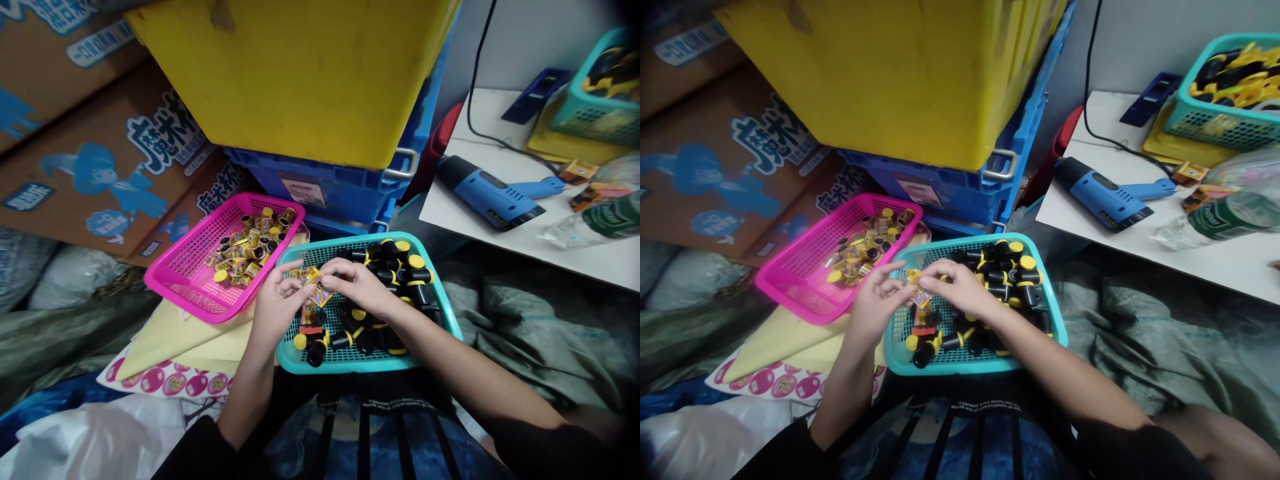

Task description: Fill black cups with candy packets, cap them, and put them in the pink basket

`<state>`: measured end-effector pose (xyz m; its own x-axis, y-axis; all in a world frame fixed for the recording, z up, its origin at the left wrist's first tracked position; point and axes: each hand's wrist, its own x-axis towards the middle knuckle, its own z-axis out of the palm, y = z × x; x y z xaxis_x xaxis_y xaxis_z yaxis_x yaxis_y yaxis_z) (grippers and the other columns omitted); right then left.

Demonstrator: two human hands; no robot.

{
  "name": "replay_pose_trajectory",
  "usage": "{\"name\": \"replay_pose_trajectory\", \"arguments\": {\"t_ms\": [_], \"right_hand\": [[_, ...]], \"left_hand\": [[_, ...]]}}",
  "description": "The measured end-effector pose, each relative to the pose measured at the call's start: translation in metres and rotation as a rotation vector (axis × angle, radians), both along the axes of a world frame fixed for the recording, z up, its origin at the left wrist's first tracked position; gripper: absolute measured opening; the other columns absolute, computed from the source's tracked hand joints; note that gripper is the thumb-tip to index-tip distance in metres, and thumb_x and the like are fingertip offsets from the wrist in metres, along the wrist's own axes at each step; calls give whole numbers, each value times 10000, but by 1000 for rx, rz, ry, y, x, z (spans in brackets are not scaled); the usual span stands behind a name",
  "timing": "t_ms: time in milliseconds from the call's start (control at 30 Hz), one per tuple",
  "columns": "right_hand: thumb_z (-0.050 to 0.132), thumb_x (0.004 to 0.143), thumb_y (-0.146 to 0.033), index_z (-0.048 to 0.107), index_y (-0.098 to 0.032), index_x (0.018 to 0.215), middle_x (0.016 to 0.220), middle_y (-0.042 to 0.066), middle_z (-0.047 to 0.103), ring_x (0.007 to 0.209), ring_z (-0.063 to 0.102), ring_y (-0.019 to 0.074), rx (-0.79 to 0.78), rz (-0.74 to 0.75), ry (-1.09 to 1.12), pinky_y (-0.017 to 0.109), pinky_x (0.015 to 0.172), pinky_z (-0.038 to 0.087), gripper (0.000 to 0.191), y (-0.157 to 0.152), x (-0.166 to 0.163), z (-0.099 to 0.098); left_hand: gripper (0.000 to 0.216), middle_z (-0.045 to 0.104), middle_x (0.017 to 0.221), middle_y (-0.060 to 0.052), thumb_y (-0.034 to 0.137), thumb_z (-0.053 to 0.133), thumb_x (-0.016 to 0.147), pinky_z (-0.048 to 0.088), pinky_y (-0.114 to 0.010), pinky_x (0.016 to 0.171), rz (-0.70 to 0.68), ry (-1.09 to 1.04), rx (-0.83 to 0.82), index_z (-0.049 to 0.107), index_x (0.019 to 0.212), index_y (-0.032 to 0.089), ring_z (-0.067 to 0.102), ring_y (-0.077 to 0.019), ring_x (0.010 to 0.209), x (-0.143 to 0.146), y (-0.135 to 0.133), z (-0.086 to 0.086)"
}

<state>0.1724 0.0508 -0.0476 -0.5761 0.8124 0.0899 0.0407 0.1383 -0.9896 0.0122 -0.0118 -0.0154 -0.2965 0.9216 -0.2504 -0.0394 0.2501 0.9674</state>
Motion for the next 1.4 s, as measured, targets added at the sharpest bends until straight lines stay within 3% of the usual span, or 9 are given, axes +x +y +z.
{"name": "replay_pose_trajectory", "arguments": {"t_ms": [200,333,467,600,733,833,1000,1100,1400], "right_hand": [[637,765,-495,553,-170,615,656,-7,567,678,534,131,-130,-217,-25,278,682,430,368,2,-6,-3],[490,875,-449,624,-190,727,765,16,674,783,611,148,15,-149,-87,283,715,480,327,4,-1,-13],[421,881,-371,622,-272,590,634,-27,697,758,669,72,94,-58,-53,164,616,483,368,-6,-11,-41],[429,851,-346,545,-230,473,587,-41,709,670,687,20,117,-46,80,75,536,423,412,-25,-39,-70],[499,825,-326,487,-204,422,599,-33,723,687,699,34,86,-73,78,41,519,391,420,-29,-62,-81],[559,798,-304,470,-207,414,628,-29,732,731,707,62,56,-68,129,45,523,403,405,-23,-70,-82],[554,793,-333,496,-222,420,644,-48,734,745,711,77,41,-21,161,64,543,436,393,-16,-68,-80],[523,804,-353,529,-230,447,683,-49,743,726,708,60,-8,-25,164,59,531,432,379,-10,-57,-74],[563,795,-286,699,-365,755,741,-39,749,781,707,118,-287,10,329,178,548,517,162,29,10,-27]], "left_hand": [[512,640,654,42,248,784,605,547,-240,594,17,-37,34,580,1070,177,641,-112,599,15,6,-8],[263,711,776,-30,292,763,645,535,-230,569,143,-9,81,661,840,148,635,-103,590,11,8,-18],[268,739,825,-43,331,750,662,544,-252,591,232,79,82,719,860,153,640,-114,593,2,9,-18],[298,744,799,-42,354,746,658,561,-291,611,224,138,60,746,880,155,649,-138,588,0,7,-16],[305,748,888,-54,360,740,673,567,-307,694,162,128,69,751,914,174,680,-165,710,-6,1,-21],[328,742,986,-78,349,757,662,562,-303,733,183,64,60,744,943,180,689,-202,861,-12,-1,-27],[355,741,998,-82,391,748,671,557,-279,641,177,1,40,739,961,186,688,-169,737,-21,-1,-34],[339,742,997,-78,371,754,669,553,-290,725,136,18,46,740,955,190,693,-182,819,-23,-1,-34],[288,747,974,-78,377,738,686,498,-379,914,77,96,10,750,905,190,682,-226,947,-22,-3,-28]]}}
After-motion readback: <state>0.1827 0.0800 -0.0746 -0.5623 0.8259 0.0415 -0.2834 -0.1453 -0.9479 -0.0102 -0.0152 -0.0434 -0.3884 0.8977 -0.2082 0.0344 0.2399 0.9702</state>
